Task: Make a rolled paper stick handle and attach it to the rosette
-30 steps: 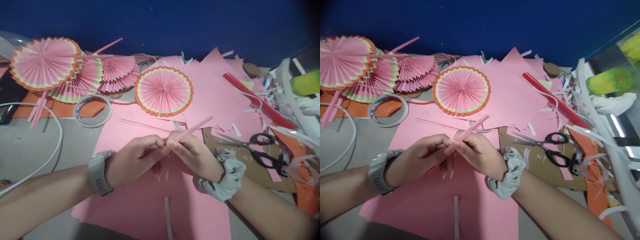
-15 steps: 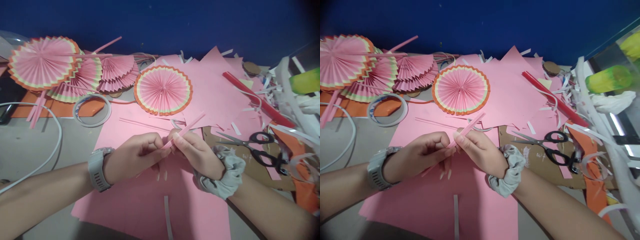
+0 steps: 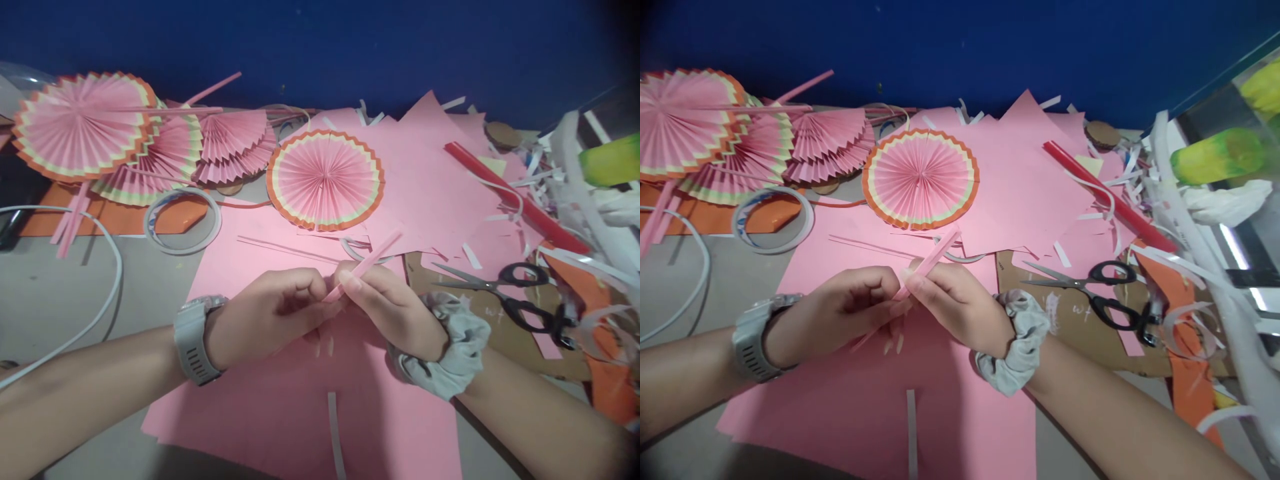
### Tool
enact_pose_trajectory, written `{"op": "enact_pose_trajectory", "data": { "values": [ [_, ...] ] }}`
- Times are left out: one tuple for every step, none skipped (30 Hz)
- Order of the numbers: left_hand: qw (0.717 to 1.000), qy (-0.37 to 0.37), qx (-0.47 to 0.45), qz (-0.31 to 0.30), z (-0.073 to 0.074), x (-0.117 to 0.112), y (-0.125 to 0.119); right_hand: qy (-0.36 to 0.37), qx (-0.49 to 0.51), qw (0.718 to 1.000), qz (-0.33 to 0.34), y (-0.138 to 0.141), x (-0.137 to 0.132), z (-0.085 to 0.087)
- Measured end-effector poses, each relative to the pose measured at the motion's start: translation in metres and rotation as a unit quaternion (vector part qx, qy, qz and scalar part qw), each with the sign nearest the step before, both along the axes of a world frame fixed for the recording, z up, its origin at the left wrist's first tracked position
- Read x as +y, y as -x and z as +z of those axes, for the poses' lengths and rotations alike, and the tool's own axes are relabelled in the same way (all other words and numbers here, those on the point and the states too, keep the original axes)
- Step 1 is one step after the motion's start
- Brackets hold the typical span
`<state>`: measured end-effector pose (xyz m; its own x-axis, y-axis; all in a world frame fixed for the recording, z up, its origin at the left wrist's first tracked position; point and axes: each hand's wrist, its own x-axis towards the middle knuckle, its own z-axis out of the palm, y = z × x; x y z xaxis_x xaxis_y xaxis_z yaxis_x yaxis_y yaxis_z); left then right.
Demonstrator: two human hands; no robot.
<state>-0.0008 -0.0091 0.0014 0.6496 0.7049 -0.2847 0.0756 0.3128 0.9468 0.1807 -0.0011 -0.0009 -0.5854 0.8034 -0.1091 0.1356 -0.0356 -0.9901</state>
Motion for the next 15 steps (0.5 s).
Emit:
{"op": "enact_pose_trajectory", "data": {
  "values": [
    [1.0, 0.004, 0.002, -0.002, 0.0005, 0.0004, 0.0, -0.006, -0.007, 1.0, -0.006, -0.0003, 0.0001, 0.0005],
    [1.0, 0.009, 0.002, -0.005, 0.001, 0.0008, -0.0001, -0.011, -0.011, 1.0, -0.012, -0.0005, 0.0004, 0.0009],
    [1.0, 0.013, 0.0, -0.006, 0.0016, 0.0012, -0.0002, -0.014, -0.012, 1.0, -0.014, -0.0008, 0.0008, 0.0013],
    [1.0, 0.015, -0.001, -0.007, 0.0021, 0.0014, -0.0003, -0.014, -0.01, 1.0, -0.012, -0.0009, 0.0013, 0.0015],
    [1.0, 0.016, -0.001, -0.007, 0.0025, 0.0014, -0.0004, -0.012, -0.007, 1.0, -0.006, -0.001, 0.0018, 0.0017],
    [1.0, 0.014, 0.0, -0.005, 0.0028, 0.0012, -0.0005, -0.009, -0.004, 1.0, 0.005, -0.0009, 0.0022, 0.0018],
    [1.0, 0.009, 0.002, -0.003, 0.003, 0.0009, -0.0006, -0.007, -0.002, 1.0, 0.016, -0.0005, 0.0025, 0.0018],
    [1.0, 0.002, 0.005, 0.001, 0.003, 0.0004, -0.0006, -0.008, 0.0, 1.0, 0.024, 0.0001, 0.0025, 0.0019],
    [1.0, -0.004, 0.009, 0.005, 0.0029, 0.0, -0.0005, -0.009, 0.004, 1.0, 0.029, 0.0008, 0.0022, 0.002],
    [1.0, -0.008, 0.012, 0.004, 0.0027, -0.0005, -0.0004, -0.007, 0.01, 0.999, 0.034, 0.0017, 0.0017, 0.0021],
    [1.0, -0.011, 0.013, 0.001, 0.0024, -0.0008, -0.0002, -0.001, 0.018, 0.999, 0.04, 0.0026, 0.001, 0.0023],
    [1.0, -0.013, 0.013, -0.004, 0.0021, -0.0011, 0.0, 0.009, 0.028, 0.999, 0.045, 0.0034, 0.0001, 0.0025],
    [1.0, -0.015, 0.014, -0.009, 0.0018, -0.0012, 0.0002, 0.02, 0.037, 0.998, 0.048, 0.004, -0.0008, 0.0026],
    [1.0, -0.018, 0.018, -0.013, 0.0015, -0.0011, 0.0003, 0.031, 0.042, 0.997, 0.05, 0.0042, -0.0016, 0.0026],
    [0.999, -0.019, 0.022, -0.016, 0.0011, -0.0011, 0.0003, 0.035, 0.041, 0.997, 0.047, 0.004, -0.0023, 0.0025]
  ]
}}
